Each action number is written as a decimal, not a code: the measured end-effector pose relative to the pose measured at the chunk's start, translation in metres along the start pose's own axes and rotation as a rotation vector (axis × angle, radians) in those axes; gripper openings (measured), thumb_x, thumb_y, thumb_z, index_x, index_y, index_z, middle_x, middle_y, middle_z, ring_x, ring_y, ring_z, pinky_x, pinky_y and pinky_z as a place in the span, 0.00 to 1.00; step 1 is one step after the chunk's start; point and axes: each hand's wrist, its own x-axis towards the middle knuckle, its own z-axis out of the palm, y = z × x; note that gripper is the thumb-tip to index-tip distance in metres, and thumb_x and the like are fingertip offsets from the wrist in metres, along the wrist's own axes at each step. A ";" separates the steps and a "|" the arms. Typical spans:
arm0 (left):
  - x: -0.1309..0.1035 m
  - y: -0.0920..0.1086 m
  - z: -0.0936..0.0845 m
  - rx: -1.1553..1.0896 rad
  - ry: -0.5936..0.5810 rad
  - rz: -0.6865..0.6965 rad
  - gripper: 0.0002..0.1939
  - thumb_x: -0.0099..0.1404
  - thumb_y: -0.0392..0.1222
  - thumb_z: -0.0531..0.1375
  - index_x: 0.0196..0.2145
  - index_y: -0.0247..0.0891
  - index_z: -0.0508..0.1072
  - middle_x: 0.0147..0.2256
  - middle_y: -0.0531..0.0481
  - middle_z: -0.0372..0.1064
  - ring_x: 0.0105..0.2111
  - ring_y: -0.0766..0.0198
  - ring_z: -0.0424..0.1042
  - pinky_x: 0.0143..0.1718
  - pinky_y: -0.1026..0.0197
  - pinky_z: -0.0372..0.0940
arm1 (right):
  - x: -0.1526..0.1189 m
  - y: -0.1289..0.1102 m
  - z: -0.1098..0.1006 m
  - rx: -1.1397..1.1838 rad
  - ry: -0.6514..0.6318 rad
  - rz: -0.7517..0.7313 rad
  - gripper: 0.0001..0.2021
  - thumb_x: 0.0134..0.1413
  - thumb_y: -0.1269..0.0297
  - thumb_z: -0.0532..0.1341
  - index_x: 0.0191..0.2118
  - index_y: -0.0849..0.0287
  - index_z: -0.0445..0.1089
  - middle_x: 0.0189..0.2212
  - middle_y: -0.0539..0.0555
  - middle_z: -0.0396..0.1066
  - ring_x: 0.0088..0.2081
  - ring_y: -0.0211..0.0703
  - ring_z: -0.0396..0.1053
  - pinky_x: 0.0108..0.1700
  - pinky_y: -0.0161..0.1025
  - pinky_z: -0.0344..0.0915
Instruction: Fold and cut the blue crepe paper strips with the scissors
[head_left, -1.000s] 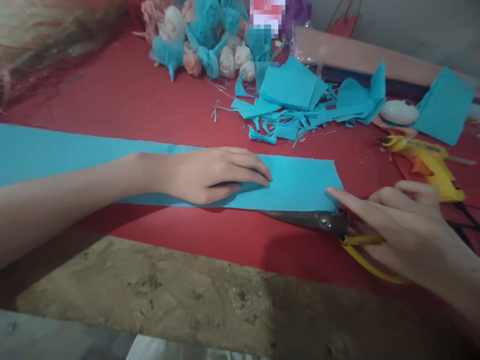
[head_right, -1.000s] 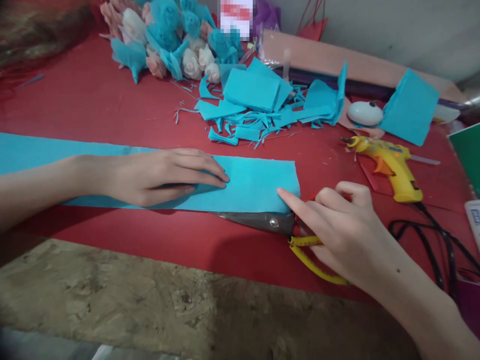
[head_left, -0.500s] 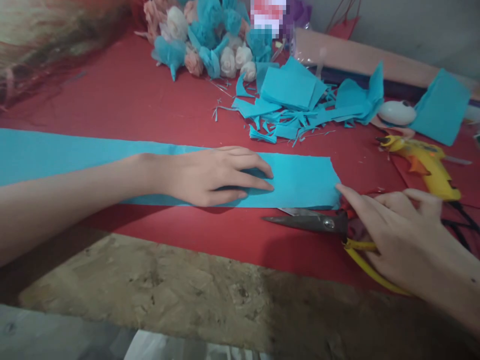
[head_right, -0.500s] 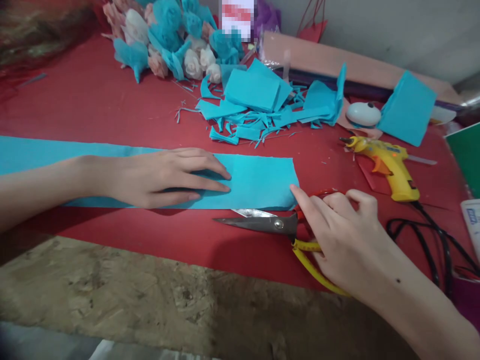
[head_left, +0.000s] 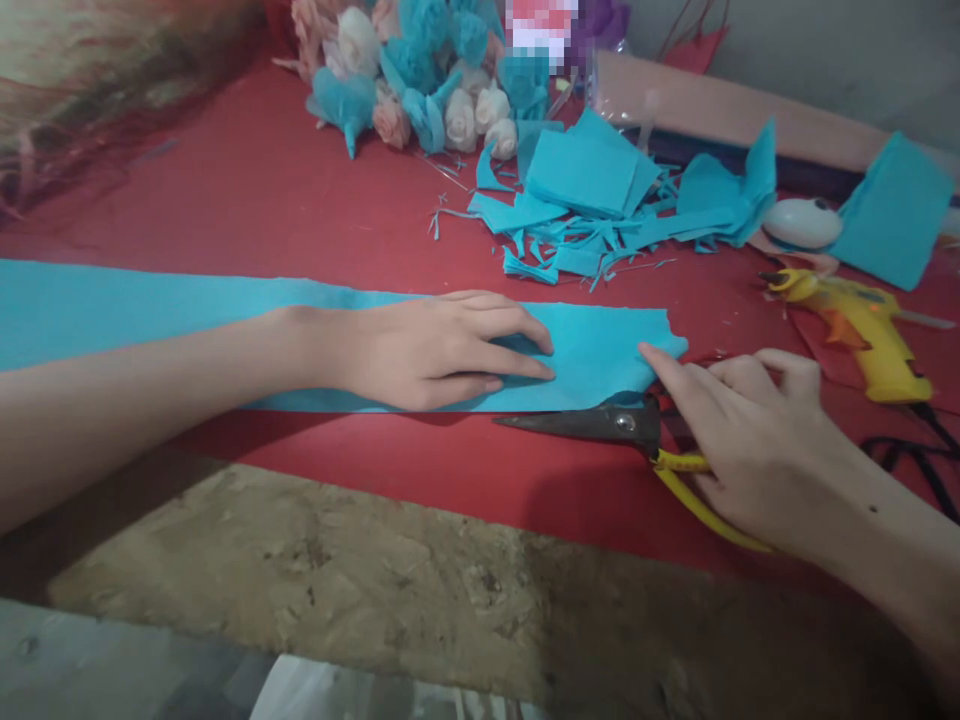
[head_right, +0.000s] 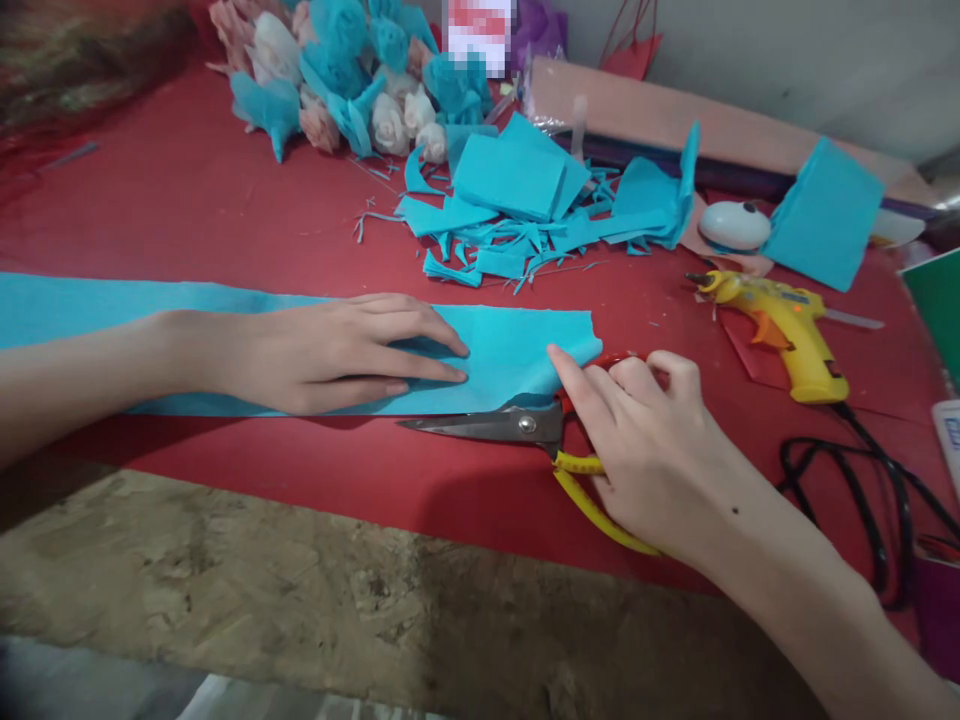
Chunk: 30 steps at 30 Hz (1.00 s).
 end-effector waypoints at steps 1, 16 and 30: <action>0.000 0.000 0.000 0.006 0.001 0.004 0.21 0.69 0.38 0.46 0.56 0.35 0.66 0.55 0.39 0.59 0.55 0.56 0.58 0.59 0.57 0.49 | 0.001 0.000 0.000 0.010 0.004 -0.005 0.33 0.41 0.73 0.49 0.58 0.79 0.55 0.32 0.61 0.69 0.33 0.53 0.59 0.39 0.49 0.52; 0.002 0.001 0.001 0.053 0.013 0.024 0.21 0.69 0.38 0.46 0.55 0.34 0.66 0.55 0.36 0.60 0.55 0.54 0.59 0.58 0.54 0.50 | 0.008 0.013 0.003 0.144 0.088 -0.133 0.32 0.49 0.75 0.48 0.62 0.75 0.47 0.27 0.55 0.61 0.32 0.51 0.55 0.37 0.46 0.52; 0.002 0.001 0.000 0.028 -0.008 -0.013 0.21 0.67 0.39 0.47 0.55 0.40 0.66 0.56 0.38 0.60 0.56 0.53 0.59 0.58 0.50 0.52 | 0.008 0.015 -0.006 0.112 0.084 -0.178 0.27 0.47 0.78 0.50 0.56 0.71 0.55 0.24 0.53 0.61 0.31 0.48 0.55 0.37 0.44 0.53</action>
